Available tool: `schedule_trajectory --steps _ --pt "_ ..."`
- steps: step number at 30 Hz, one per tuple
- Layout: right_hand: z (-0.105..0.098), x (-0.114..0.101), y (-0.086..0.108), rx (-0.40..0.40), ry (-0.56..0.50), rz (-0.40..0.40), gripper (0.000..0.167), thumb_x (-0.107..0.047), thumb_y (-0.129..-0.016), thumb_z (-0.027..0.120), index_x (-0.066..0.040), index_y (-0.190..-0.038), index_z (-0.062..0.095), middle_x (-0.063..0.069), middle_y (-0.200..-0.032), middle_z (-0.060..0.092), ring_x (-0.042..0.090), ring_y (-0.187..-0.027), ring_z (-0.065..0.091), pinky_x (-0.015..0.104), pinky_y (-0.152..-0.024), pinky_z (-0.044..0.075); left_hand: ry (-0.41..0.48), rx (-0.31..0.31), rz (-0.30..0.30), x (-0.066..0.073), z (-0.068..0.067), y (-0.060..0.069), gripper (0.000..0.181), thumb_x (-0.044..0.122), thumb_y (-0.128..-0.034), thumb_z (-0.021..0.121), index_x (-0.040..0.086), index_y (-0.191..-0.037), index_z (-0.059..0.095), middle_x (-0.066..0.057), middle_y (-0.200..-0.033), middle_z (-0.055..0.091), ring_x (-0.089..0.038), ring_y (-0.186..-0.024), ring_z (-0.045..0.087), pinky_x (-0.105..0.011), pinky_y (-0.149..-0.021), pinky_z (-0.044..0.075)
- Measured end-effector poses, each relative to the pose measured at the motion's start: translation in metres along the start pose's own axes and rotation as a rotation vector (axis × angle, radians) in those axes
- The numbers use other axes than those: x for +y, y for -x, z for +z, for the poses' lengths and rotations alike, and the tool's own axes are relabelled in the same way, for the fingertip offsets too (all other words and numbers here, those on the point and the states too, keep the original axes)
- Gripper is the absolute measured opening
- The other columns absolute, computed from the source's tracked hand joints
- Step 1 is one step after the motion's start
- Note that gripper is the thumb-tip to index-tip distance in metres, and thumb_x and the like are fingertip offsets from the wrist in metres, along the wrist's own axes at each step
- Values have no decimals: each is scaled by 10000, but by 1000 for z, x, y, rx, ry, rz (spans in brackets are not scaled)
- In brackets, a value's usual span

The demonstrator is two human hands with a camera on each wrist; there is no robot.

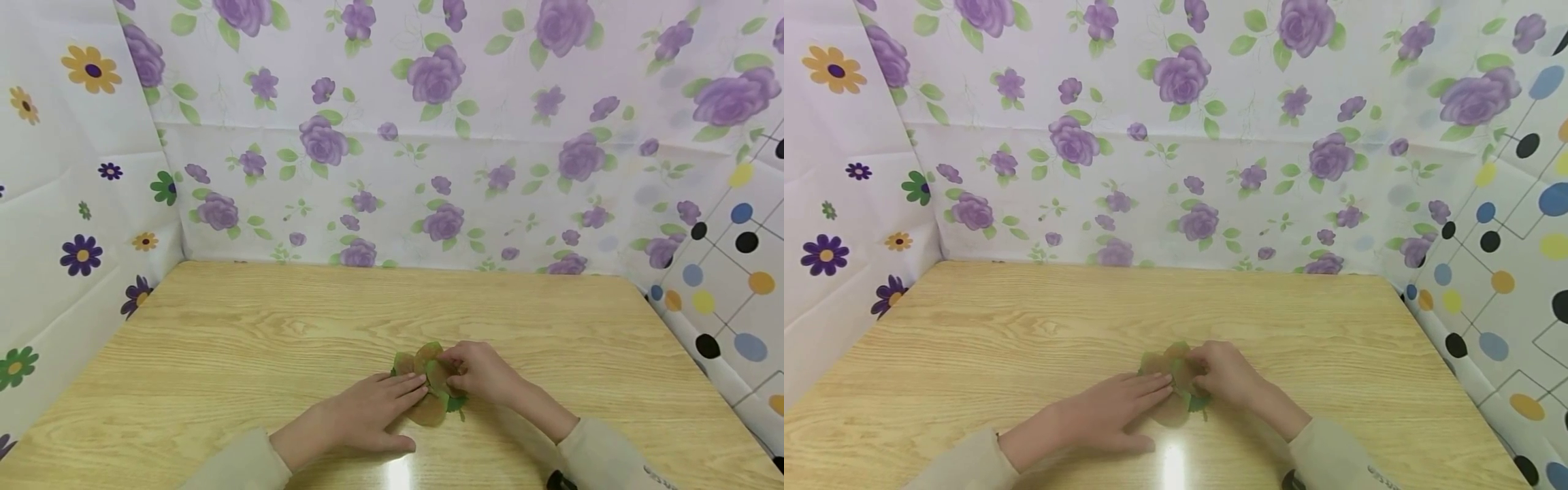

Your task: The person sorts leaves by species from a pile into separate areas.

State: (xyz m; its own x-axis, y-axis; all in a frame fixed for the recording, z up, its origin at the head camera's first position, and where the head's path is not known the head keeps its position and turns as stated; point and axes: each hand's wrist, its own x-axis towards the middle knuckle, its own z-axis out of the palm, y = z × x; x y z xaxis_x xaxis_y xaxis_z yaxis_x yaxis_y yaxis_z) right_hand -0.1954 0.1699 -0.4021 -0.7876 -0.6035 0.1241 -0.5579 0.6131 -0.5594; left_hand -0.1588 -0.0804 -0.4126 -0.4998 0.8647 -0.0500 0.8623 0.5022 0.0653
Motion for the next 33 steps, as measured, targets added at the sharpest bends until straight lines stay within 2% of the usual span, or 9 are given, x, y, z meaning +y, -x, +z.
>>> schedule_trajectory --steps 9,19,33 --pt "1 -2 -1 43 6 27 287 50 -774 762 37 -1051 691 45 -892 640 166 -793 616 239 -672 529 31 -1 -19 1 -2 -1 732 580 -987 371 46 -1486 358 -89 -1550 280 -219 -1405 287 -456 -1063 357" --pt "-1 0 -3 65 -115 106 168 38 -819 724 -32 -962 671 -20 -843 619 115 -774 572 234 -669 505 22 21 -6 -2 4 -1 742 599 -990 320 52 -1490 354 -94 -1547 289 -228 -1401 294 -464 -1050 371" --pt "-12 11 -8 85 -173 124 57 -34 -842 722 -45 -874 677 -34 -779 623 105 -713 573 247 -619 498 1 33 -2 -2 4 -3 724 586 -988 355 49 -1473 390 -100 -1535 314 -238 -1384 330 -460 -1034 392"
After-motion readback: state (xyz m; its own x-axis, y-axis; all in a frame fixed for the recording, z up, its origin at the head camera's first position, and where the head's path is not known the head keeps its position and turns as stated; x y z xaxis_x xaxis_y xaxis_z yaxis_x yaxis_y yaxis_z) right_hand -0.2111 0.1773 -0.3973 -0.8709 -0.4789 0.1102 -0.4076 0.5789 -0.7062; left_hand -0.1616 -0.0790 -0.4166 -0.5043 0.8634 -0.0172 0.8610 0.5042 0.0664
